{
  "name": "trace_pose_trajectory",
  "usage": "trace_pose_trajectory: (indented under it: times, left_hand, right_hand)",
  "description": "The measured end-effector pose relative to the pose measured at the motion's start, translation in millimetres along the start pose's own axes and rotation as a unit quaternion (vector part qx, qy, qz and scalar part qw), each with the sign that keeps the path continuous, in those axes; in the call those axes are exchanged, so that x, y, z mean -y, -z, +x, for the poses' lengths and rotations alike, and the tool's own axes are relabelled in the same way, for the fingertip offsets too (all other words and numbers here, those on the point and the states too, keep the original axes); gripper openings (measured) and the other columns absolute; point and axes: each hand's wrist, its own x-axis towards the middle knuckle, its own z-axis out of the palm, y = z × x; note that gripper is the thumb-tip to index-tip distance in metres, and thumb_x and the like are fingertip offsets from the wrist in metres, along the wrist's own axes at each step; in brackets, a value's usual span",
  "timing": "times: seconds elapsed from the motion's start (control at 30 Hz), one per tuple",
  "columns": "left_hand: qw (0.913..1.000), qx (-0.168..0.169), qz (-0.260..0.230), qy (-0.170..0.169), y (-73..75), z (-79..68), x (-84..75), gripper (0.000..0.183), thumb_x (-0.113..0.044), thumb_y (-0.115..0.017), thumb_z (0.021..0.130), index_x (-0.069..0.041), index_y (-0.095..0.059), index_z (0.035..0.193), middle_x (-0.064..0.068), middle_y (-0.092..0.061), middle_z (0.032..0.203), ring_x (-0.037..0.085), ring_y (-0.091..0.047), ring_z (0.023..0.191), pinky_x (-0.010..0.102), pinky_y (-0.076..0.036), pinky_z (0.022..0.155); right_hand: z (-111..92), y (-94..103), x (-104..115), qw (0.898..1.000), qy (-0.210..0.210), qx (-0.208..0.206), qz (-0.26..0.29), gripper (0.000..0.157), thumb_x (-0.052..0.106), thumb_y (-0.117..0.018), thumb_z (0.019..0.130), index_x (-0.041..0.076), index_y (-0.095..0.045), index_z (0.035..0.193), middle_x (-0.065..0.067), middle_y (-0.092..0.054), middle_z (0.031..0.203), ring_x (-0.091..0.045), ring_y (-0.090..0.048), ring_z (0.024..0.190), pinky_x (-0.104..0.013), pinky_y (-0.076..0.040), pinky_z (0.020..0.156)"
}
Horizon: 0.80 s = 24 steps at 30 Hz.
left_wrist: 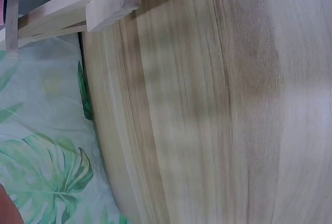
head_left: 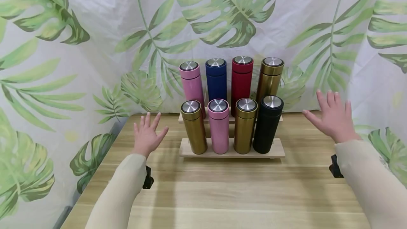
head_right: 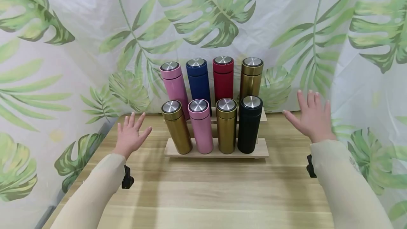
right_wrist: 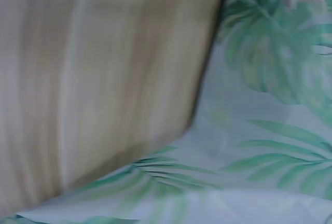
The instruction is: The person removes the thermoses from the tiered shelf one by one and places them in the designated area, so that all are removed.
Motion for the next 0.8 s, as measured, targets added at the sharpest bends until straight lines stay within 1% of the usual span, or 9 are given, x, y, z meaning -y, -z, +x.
trace_pose_trajectory:
  times: [0.17,0.27,0.33,0.43,0.57,0.7,0.8]
  left_hand:
    - [0.9997,-0.004,-0.016,-0.018,-6.6,-1.0,0.7,0.069,-0.056,-0.035,0.094,-0.02,-0.016,0.15,0.024,-0.003,0.153,0.046,-0.001,0.138,0.063,0.0,0.107]
    - [0.9988,-0.007,-0.041,-0.026,-12.7,-1.8,0.7,0.068,-0.053,-0.038,0.094,-0.018,-0.018,0.149,0.025,-0.005,0.152,0.047,-0.002,0.137,0.063,-0.002,0.108]
    - [0.9976,-0.009,-0.063,-0.029,-18.0,-3.2,0.0,0.068,-0.051,-0.039,0.094,-0.016,-0.019,0.149,0.026,-0.005,0.152,0.047,-0.002,0.137,0.063,-0.001,0.108]
    - [0.9944,-0.017,-0.101,-0.027,-26.4,-5.9,-2.1,0.065,-0.044,-0.044,0.095,-0.014,-0.021,0.148,0.026,-0.005,0.152,0.048,-0.002,0.137,0.062,-0.002,0.108]
    - [0.9856,-0.028,-0.166,-0.015,-38.7,-10.9,-5.2,0.063,-0.038,-0.047,0.095,-0.015,-0.022,0.148,0.025,-0.006,0.152,0.048,-0.004,0.137,0.063,-0.008,0.107]
    - [0.9753,-0.02,-0.22,0.002,-51.3,-17.2,-8.3,0.062,-0.037,-0.044,0.097,-0.019,-0.017,0.15,0.02,-0.004,0.154,0.045,-0.004,0.138,0.065,-0.012,0.106]
    - [0.9668,-0.011,-0.254,0.019,-60.4,-23.0,-12.0,0.061,-0.036,-0.043,0.098,-0.021,-0.015,0.15,0.017,-0.004,0.155,0.042,-0.008,0.138,0.062,-0.014,0.107]
  right_hand:
    - [21,23.8,11,1.0,0.006,-0.011,0.021,0.085,0.058,-0.038,0.09,0.003,-0.009,0.148,-0.035,-0.01,0.147,-0.049,-0.006,0.135,-0.068,-0.002,0.102]
    - [31,37.0,18,0.999,0.011,-0.021,0.037,0.085,0.058,-0.038,0.09,0.004,-0.008,0.149,-0.033,-0.011,0.148,-0.048,-0.008,0.135,-0.066,-0.002,0.105]
    - [38,44.9,25,0.998,0.017,-0.027,0.047,0.085,0.057,-0.039,0.09,0.003,-0.007,0.149,-0.032,-0.012,0.148,-0.046,-0.009,0.136,-0.064,-0.001,0.106]
    - [47,54.1,36,0.997,0.029,-0.038,0.061,0.085,0.056,-0.04,0.09,0.003,-0.008,0.149,-0.03,-0.015,0.149,-0.044,-0.012,0.137,-0.061,-0.005,0.108]
    - [56,61.9,50,0.994,0.043,-0.036,0.092,0.083,0.053,-0.041,0.091,0.004,-0.007,0.149,-0.024,-0.014,0.151,-0.039,-0.01,0.139,-0.057,-0.009,0.11]
    - [62,65.8,61,0.992,0.039,-0.015,0.122,0.082,0.053,-0.04,0.092,0.009,-0.002,0.15,-0.013,-0.006,0.155,-0.034,-0.005,0.141,-0.054,-0.008,0.112]
    - [65,65.3,69,0.987,0.032,-0.007,0.156,0.08,0.053,-0.04,0.092,0.015,0.001,0.15,-0.007,-0.002,0.156,-0.032,-0.004,0.141,-0.053,-0.008,0.112]
